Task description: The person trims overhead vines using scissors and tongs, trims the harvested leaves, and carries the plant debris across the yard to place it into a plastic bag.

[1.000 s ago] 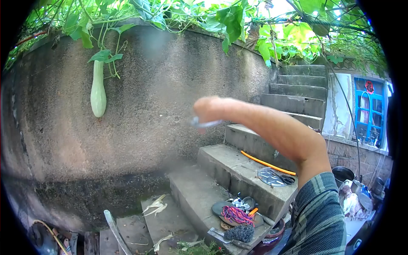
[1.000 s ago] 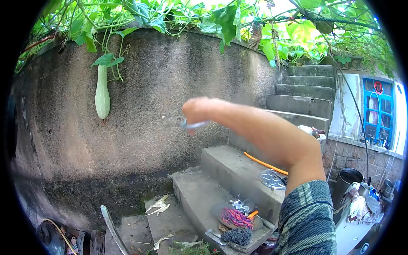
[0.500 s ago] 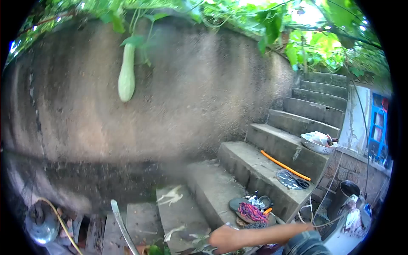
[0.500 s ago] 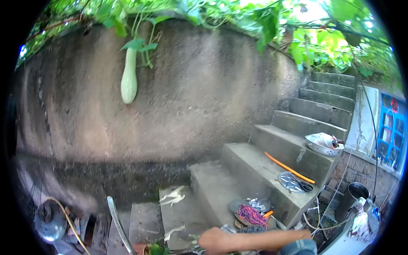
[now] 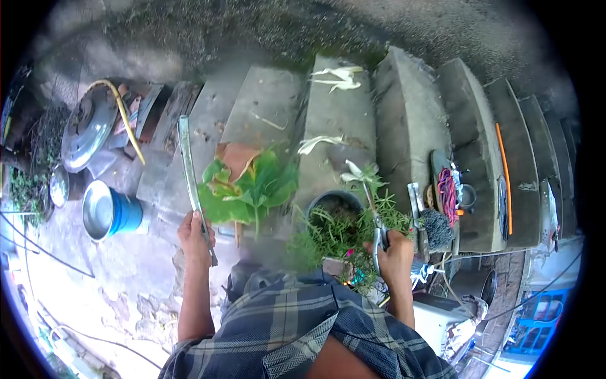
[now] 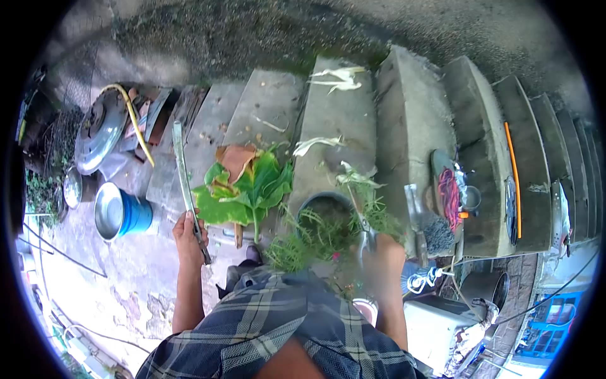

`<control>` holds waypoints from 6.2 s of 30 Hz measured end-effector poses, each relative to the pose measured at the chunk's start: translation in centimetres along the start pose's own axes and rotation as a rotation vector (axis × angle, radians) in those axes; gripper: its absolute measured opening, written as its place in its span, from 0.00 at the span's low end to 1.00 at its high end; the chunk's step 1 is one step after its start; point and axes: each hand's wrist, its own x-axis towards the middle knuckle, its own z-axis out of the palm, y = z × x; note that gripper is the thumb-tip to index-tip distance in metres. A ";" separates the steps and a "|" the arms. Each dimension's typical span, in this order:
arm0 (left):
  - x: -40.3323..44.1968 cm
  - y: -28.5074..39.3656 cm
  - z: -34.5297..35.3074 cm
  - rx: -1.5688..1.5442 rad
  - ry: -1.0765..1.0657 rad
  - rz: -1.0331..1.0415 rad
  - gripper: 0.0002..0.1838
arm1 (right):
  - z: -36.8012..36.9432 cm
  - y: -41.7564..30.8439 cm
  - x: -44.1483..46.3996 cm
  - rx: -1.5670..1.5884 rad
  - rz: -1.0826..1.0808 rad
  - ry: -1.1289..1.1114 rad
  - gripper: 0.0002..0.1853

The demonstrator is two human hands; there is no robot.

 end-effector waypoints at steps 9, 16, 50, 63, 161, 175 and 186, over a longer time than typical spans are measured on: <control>1.5 -5.3 -4.6 0.185 0.047 -0.148 0.15 | -6.7 -3.3 0.3 0.427 0.033 0.145 0.16; 4.7 -4.3 -5.1 0.258 -0.017 -0.185 0.17 | -7.3 -6.2 -2.7 0.495 0.057 0.347 0.25; -0.3 -5.4 -15.0 0.483 -0.143 -0.402 0.22 | 16.9 -6.3 -15.5 0.600 0.221 -0.412 0.28; 12.3 -5.2 -16.5 1.020 -0.442 -0.363 0.30 | 31.7 -12.4 -4.3 1.082 0.813 -0.329 0.17; 12.6 -3.2 -16.8 0.945 -0.763 0.531 0.19 | 23.3 -18.3 -0.9 0.141 0.265 -0.178 0.26; 12.0 2.7 -18.6 1.003 -0.392 -0.250 0.21 | 29.3 -14.1 -1.6 -0.067 0.379 -0.316 0.23; 13.6 -0.8 -14.5 0.775 -0.609 -0.572 0.21 | 32.6 -20.3 7.6 -0.218 0.174 -0.452 0.11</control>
